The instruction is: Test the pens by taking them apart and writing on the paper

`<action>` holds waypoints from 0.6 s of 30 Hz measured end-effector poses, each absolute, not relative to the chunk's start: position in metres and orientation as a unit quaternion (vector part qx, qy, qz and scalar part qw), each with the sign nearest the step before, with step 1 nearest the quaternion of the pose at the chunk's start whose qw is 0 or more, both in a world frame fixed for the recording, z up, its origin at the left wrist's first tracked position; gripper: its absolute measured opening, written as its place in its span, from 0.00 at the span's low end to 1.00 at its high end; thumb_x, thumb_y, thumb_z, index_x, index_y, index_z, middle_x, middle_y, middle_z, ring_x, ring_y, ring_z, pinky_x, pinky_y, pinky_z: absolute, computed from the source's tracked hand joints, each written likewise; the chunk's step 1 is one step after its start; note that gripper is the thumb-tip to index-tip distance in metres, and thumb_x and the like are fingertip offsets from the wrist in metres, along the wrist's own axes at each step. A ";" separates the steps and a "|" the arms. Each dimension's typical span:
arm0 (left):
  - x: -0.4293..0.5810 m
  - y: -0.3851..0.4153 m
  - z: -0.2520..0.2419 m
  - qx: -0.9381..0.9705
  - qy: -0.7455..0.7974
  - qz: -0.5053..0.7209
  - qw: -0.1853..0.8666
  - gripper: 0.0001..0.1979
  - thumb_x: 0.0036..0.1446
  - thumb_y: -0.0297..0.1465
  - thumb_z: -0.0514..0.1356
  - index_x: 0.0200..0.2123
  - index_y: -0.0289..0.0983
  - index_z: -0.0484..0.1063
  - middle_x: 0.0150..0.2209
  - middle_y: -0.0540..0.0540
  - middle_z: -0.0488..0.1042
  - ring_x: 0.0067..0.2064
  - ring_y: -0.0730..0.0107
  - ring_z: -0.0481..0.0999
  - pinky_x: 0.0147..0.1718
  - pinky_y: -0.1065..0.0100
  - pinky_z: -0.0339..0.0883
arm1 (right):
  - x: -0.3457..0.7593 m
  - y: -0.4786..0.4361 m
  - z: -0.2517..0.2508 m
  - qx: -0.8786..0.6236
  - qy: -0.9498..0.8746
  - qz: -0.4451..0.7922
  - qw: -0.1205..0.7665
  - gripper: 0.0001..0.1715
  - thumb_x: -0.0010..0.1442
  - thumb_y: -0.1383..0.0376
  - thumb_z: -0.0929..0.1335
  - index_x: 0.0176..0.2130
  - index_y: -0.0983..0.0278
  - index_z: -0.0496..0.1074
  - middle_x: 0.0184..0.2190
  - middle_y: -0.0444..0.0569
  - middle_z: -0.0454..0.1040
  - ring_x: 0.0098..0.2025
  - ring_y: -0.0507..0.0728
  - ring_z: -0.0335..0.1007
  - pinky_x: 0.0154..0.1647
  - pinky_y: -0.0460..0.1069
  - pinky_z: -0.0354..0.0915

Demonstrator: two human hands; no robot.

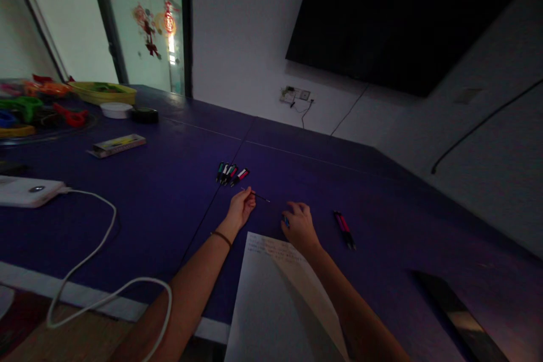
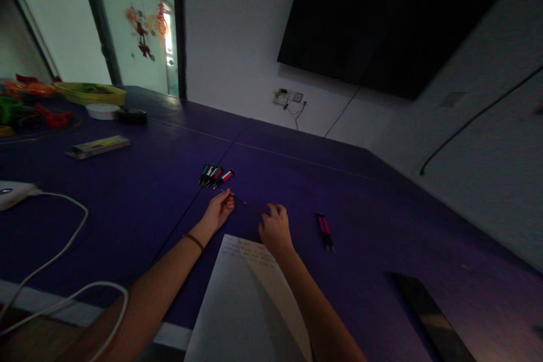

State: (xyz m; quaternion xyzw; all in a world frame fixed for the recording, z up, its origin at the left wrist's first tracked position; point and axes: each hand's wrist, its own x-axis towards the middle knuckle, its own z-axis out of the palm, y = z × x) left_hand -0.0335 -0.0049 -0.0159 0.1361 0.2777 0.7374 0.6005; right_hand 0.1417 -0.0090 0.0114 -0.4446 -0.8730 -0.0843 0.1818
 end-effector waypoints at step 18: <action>-0.029 -0.003 -0.018 0.129 0.284 0.729 0.609 0.09 0.43 0.31 0.62 0.20 0.31 0.66 0.17 0.52 0.64 0.16 0.85 0.60 0.15 0.80 0.54 | 0.130 0.001 0.004 -0.465 -0.873 -0.128 0.073 0.16 0.50 0.76 0.58 0.32 0.67 0.72 0.44 0.57 0.66 0.49 0.65 0.52 0.43 0.56 0.55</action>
